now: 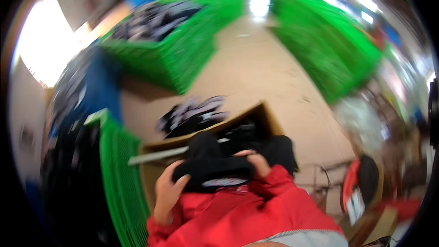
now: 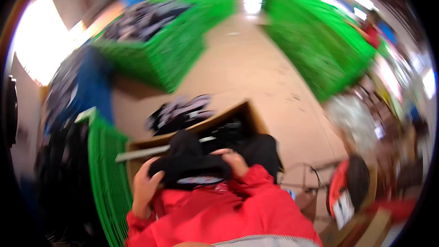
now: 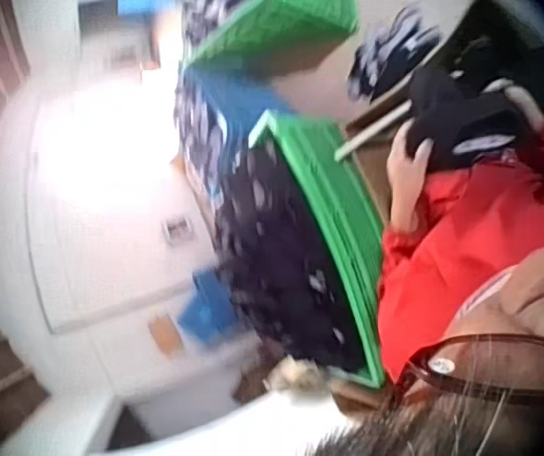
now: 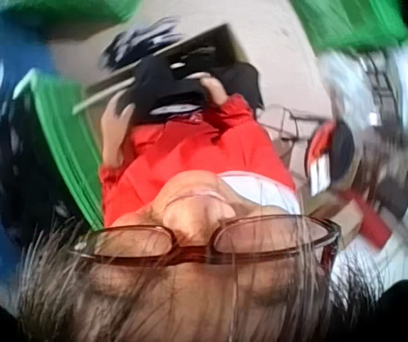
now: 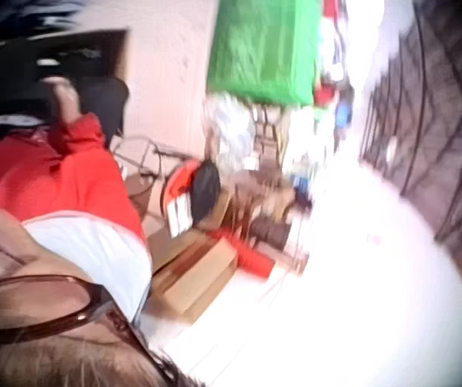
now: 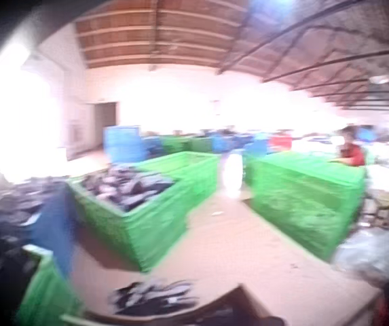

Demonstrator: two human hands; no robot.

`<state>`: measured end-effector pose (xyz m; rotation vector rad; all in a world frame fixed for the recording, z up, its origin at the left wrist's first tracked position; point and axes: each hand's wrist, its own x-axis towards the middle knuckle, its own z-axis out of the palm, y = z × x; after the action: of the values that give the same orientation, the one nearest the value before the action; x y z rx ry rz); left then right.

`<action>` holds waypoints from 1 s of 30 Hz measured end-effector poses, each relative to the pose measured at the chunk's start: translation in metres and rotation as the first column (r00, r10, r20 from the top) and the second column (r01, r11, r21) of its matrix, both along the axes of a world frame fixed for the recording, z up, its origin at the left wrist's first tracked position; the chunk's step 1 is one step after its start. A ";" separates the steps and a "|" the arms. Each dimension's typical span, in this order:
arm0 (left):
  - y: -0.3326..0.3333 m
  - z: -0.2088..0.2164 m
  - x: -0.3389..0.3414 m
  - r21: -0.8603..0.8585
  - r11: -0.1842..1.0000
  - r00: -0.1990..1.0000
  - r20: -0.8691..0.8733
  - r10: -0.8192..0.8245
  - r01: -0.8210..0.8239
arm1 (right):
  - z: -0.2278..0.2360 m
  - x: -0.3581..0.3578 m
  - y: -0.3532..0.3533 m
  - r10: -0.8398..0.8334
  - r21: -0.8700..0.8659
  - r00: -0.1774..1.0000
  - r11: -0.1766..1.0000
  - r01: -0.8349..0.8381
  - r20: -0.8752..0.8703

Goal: The person sits on the floor in a warehouse and assembles slippers by hand. They pick up a slipper sole and a patterned fabric upper, then attach the upper to the sole by securing a strap or fastener. The person repeats this process for multiple slippers, placing the finished items into a green plastic crate.

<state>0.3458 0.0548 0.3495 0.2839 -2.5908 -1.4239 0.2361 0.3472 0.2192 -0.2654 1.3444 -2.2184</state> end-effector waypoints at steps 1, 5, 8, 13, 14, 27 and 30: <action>0.000 -0.001 -0.002 0.069 0.996 0.998 0.042 -0.052 0.049 | 0.002 0.005 0.001 -0.107 0.140 0.989 0.983 0.121 -0.104; -0.002 -0.013 0.012 0.244 0.960 0.979 0.115 -0.170 0.138 | -0.026 0.009 0.001 -0.151 -0.021 0.989 0.988 0.151 0.001; -0.009 -0.042 0.025 0.268 0.957 0.977 0.145 -0.157 0.114 | -0.058 -0.008 0.012 -0.057 -0.171 0.991 0.982 0.077 0.118; -0.004 -0.044 0.035 0.604 0.775 0.966 0.029 -0.257 0.188 | -0.075 -0.016 0.018 0.009 -0.274 0.992 0.961 0.026 0.127; -0.003 -0.045 0.035 0.643 0.740 0.964 0.005 -0.265 0.200 | -0.073 -0.016 0.018 0.030 -0.293 0.992 0.956 0.009 0.126; 0.001 -0.058 0.035 0.274 0.946 0.977 0.072 -0.202 0.175 | -0.089 -0.017 0.017 -0.035 -0.087 0.998 0.996 0.031 -0.052; 0.003 -0.058 0.036 0.220 0.958 0.977 0.058 -0.203 0.186 | -0.119 -0.025 0.027 -0.070 -0.074 0.995 0.995 0.064 -0.070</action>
<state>0.3819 0.0583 0.2918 0.1170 -2.5902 -1.7998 0.2110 0.3746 0.1007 -0.3342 1.3313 -2.3363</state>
